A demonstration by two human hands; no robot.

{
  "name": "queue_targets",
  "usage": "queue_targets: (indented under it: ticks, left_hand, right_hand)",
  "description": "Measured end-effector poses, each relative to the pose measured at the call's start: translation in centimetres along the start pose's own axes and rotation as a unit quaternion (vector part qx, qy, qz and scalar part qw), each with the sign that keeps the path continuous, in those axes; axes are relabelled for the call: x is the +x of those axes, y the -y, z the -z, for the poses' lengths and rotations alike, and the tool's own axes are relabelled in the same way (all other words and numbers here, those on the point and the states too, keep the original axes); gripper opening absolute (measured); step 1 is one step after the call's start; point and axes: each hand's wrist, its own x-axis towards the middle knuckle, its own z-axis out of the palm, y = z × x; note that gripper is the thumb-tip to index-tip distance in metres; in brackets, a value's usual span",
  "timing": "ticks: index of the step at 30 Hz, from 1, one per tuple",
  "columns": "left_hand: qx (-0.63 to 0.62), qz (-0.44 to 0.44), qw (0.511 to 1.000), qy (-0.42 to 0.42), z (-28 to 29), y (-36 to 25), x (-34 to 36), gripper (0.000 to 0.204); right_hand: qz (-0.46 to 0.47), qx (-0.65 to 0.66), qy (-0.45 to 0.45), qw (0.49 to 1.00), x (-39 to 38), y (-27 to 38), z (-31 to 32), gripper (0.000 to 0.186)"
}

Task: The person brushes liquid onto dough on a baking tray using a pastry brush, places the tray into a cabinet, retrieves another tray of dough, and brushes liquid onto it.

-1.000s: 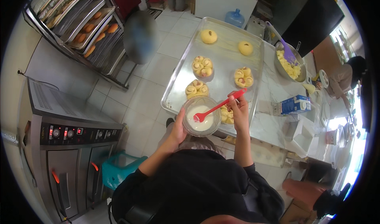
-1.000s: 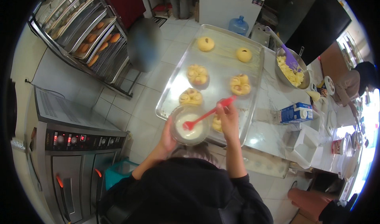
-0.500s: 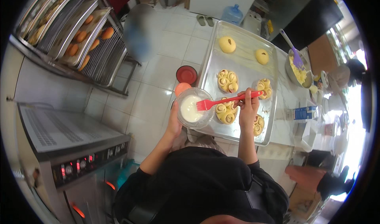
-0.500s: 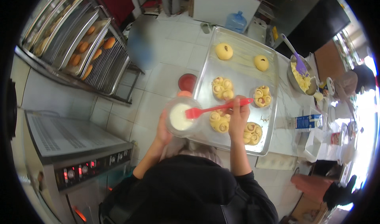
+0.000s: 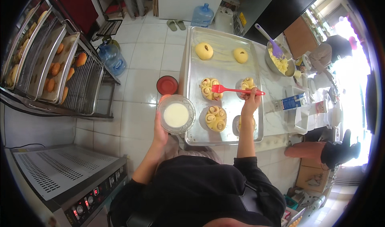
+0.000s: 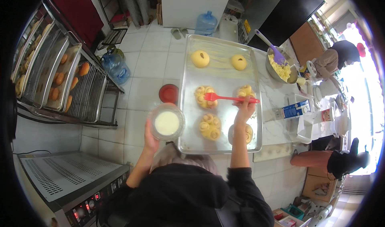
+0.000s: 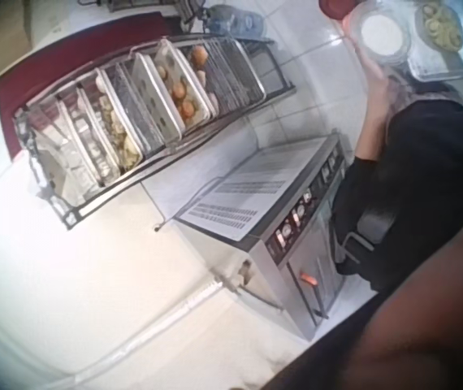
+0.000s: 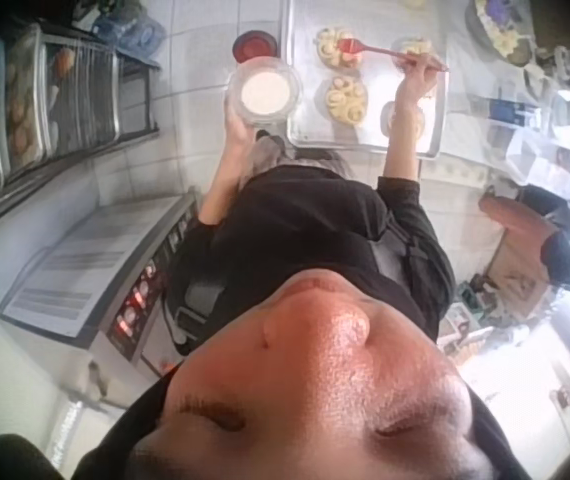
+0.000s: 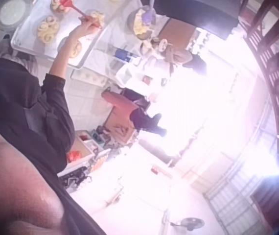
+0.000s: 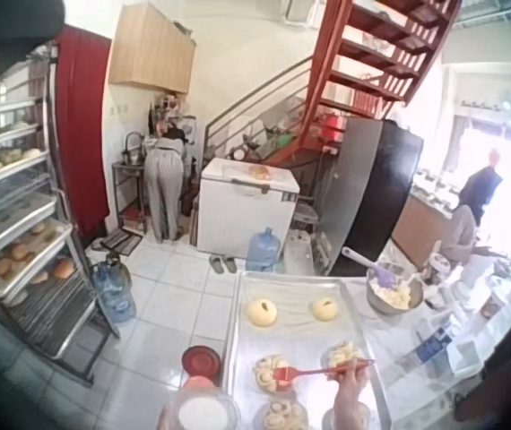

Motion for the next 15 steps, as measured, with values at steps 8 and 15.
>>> queue_targets:
  ticks: [8,15]
  left_hand:
    - [-0.019,-0.036,0.999,-0.010,-1.5,0.3,-0.6,0.049]
    - [-0.013,-0.062,0.998,0.000,-1.5,1.1,-1.2,0.049]
  right_hand:
    - [-0.011,-0.032,0.019,0.999,1.0,-1.6,0.2,0.022]
    - [0.016,-0.061,-0.009,0.998,1.3,-0.5,3.2,0.023]
